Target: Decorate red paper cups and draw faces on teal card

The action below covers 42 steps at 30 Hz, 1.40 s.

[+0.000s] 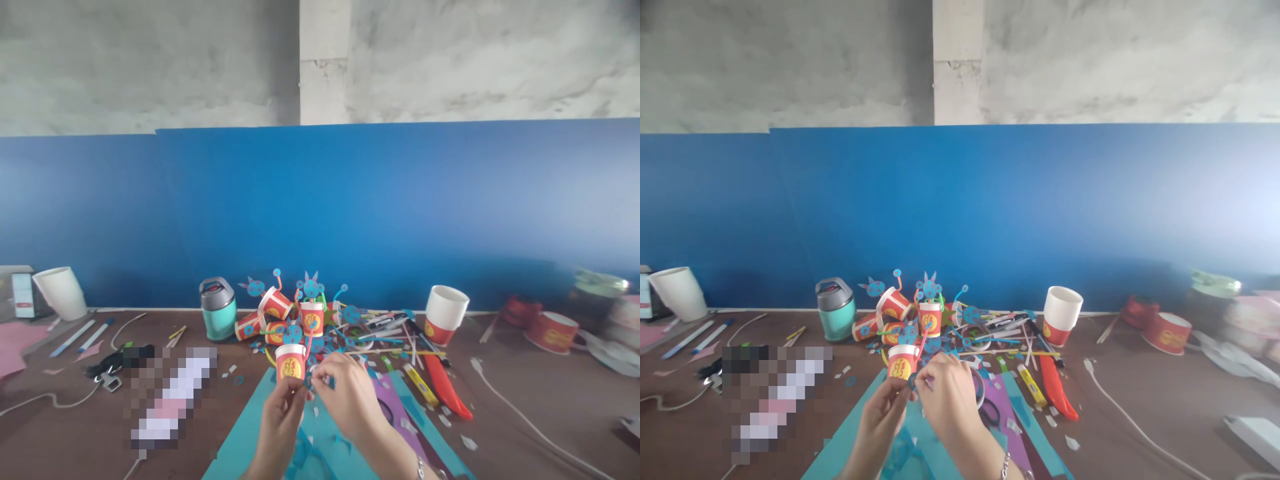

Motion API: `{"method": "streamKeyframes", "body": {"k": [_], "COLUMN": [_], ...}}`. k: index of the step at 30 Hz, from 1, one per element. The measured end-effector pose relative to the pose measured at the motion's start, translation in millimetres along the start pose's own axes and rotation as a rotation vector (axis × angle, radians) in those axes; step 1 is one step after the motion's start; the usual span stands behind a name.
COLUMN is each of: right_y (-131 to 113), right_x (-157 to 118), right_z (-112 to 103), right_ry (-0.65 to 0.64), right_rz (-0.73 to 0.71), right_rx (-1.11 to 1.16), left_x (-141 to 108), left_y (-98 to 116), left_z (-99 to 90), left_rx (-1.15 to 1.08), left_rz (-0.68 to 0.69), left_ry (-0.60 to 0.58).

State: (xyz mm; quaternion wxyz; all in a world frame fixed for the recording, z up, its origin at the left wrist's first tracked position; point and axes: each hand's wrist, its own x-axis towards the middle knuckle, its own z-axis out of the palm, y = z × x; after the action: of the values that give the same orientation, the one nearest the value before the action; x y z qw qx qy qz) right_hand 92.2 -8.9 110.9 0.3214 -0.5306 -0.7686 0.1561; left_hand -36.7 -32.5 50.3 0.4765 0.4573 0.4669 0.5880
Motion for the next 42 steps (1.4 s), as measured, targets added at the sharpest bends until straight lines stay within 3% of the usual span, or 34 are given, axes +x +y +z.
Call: {"method": "streamKeyframes", "body": {"k": [5, 9, 18, 25, 32, 35, 39, 42], "right_y": [-2, 5, 7, 14, 18, 16, 9, 4], "right_x": [-3, 0, 2, 7, 8, 7, 4, 0], "right_z": [-1, -1, 6, 11, 9, 8, 1, 1], "right_ry": [-0.004, -0.103, -0.211, -0.287, -0.24, -0.226, -0.018, 0.038], "right_rz": [0.038, 0.086, -0.162, 0.033, -0.024, -0.023, -0.105, -0.247], "right_rx": [-0.068, 0.131, 0.401, 0.474, 0.347, 0.304, 0.169, 0.049], "left_x": [0, 0, 0, 0, 0, 1, 1, 2], "left_y": [6, 6, 1, -1, -4, -5, -2, -2], "left_z": [0.4, 1.3, 1.5, 0.1, 0.7, 0.5, -1.2, -2.8], "left_rx": [0.005, -0.054, -0.16, -0.192, -0.184, -0.17, -0.126, -0.07], "left_rz": [-0.007, -0.022, -0.12, -0.153, -0.138, -0.14, -0.097, -0.065], "left_ry": [0.023, 0.008, -0.126, -0.132, -0.177, -0.135, -0.051, 0.0]}}
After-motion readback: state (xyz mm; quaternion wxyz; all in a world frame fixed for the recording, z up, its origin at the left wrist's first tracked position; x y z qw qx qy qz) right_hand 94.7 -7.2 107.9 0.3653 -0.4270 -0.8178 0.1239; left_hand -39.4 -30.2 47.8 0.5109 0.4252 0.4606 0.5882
